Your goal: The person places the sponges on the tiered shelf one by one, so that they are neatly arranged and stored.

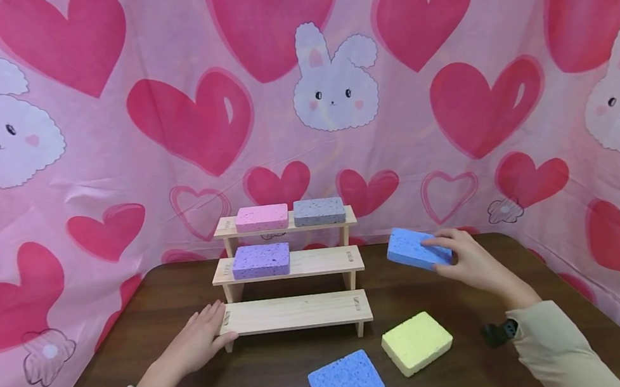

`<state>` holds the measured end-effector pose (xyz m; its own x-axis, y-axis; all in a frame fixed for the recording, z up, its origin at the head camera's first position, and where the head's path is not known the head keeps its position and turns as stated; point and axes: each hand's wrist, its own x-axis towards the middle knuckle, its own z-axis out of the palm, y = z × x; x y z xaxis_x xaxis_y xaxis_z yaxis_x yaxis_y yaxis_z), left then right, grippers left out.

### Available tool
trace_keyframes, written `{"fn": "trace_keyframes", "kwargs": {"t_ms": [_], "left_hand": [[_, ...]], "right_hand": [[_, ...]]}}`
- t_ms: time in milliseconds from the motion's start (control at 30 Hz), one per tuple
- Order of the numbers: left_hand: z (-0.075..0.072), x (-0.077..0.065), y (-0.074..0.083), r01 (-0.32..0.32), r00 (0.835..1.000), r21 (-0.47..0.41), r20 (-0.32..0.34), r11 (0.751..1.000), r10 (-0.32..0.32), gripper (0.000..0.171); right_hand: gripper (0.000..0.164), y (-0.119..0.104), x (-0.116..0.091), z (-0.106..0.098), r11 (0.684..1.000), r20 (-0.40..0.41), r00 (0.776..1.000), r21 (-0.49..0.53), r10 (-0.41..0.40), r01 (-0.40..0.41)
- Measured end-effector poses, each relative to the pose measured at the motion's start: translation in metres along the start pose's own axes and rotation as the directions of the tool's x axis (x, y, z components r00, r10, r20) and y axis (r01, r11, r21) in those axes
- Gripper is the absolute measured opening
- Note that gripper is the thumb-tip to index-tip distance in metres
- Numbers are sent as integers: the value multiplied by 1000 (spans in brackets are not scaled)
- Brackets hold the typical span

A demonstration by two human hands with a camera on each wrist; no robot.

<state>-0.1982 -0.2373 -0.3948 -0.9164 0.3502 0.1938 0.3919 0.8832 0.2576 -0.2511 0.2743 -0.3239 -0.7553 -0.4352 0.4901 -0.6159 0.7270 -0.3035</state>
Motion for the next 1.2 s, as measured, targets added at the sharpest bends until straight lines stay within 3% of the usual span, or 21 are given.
{"fn": "trace_keyframes", "kwargs": {"t_ms": [433,667,1200], "left_hand": [[2,1,-2,13,1000,4,23,1000,-13,69],[1,1,-2,21,999,-6,25,1000,-21,70],[1,0,-1,29,999,-15,22,999,-29,70]], "right_hand": [[42,-15,21,12,998,31,997,4,-65,65],[45,-25,28,16,999,76,997,21,-29,27],[44,-45,46,36,996,126,989,54,-80,74]]}}
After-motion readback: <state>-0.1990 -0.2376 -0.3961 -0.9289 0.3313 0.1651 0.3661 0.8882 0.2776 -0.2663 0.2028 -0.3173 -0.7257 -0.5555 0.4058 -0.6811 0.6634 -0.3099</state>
